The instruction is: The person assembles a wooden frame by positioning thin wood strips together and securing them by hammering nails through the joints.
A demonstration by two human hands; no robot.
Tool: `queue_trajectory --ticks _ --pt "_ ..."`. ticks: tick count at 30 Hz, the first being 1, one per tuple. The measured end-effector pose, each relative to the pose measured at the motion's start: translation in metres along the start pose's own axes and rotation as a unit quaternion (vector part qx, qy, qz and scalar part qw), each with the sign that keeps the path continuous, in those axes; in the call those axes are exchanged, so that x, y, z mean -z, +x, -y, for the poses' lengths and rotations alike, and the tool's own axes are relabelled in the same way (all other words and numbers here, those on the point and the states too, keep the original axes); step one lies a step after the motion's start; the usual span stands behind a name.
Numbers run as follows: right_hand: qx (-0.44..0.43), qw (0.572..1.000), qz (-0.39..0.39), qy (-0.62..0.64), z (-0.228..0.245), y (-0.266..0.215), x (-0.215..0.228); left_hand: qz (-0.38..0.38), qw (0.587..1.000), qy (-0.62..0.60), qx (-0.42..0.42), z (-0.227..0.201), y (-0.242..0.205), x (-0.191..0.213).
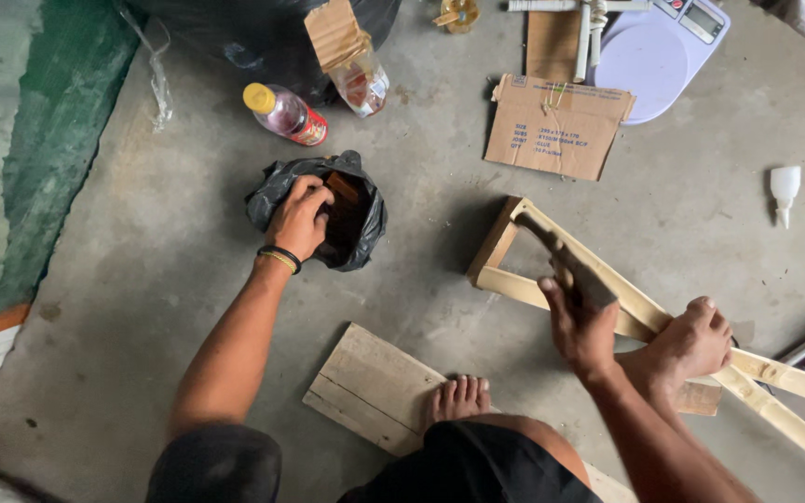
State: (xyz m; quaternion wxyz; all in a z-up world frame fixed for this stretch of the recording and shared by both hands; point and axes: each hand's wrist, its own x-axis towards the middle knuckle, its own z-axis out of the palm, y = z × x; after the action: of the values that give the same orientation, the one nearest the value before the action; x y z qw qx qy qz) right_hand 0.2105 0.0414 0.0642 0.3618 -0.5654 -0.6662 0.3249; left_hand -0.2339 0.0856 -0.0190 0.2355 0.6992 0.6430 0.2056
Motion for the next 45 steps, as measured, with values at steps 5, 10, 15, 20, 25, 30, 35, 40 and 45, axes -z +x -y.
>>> queue_trajectory --ticks 5,10,15,20,25,30,35,40,45 --pt "-0.197 0.958 0.002 0.208 0.019 -0.024 -0.057 -0.062 0.998 0.032 -0.003 -0.029 -0.018 -0.024" --pt "-0.228 0.925 0.14 0.27 0.009 -0.083 -0.126 -0.095 0.988 0.105 0.059 -0.061 -0.046 -0.066" --pt "-0.166 0.971 0.153 0.082 0.011 -0.108 -0.15 -0.086 0.977 0.191 0.046 -0.068 -0.062 -0.071" --pt "-0.014 0.988 0.112 0.102 0.023 -0.089 -0.145 -0.117 0.986 0.121 0.012 -0.061 -0.067 -0.06" --pt "-0.031 0.981 0.176 0.072 0.034 -0.063 -0.149 -0.258 0.959 -0.043 0.106 -0.034 -0.057 -0.039" --pt "0.115 0.979 0.162 0.048 0.056 -0.044 -0.154 -0.176 0.978 -0.016 0.114 -0.018 -0.033 -0.019" --pt "0.154 0.975 0.152 0.051 0.063 -0.033 -0.16 -0.1 0.991 -0.018 0.083 -0.034 -0.022 -0.019" --pt "0.089 0.974 0.171 0.118 0.052 -0.032 -0.172 -0.059 0.991 0.036 0.115 -0.044 -0.028 -0.025" --pt "-0.023 0.991 0.123 0.056 0.016 -0.036 -0.197 -0.106 0.974 -0.096 0.177 -0.016 -0.026 -0.041"
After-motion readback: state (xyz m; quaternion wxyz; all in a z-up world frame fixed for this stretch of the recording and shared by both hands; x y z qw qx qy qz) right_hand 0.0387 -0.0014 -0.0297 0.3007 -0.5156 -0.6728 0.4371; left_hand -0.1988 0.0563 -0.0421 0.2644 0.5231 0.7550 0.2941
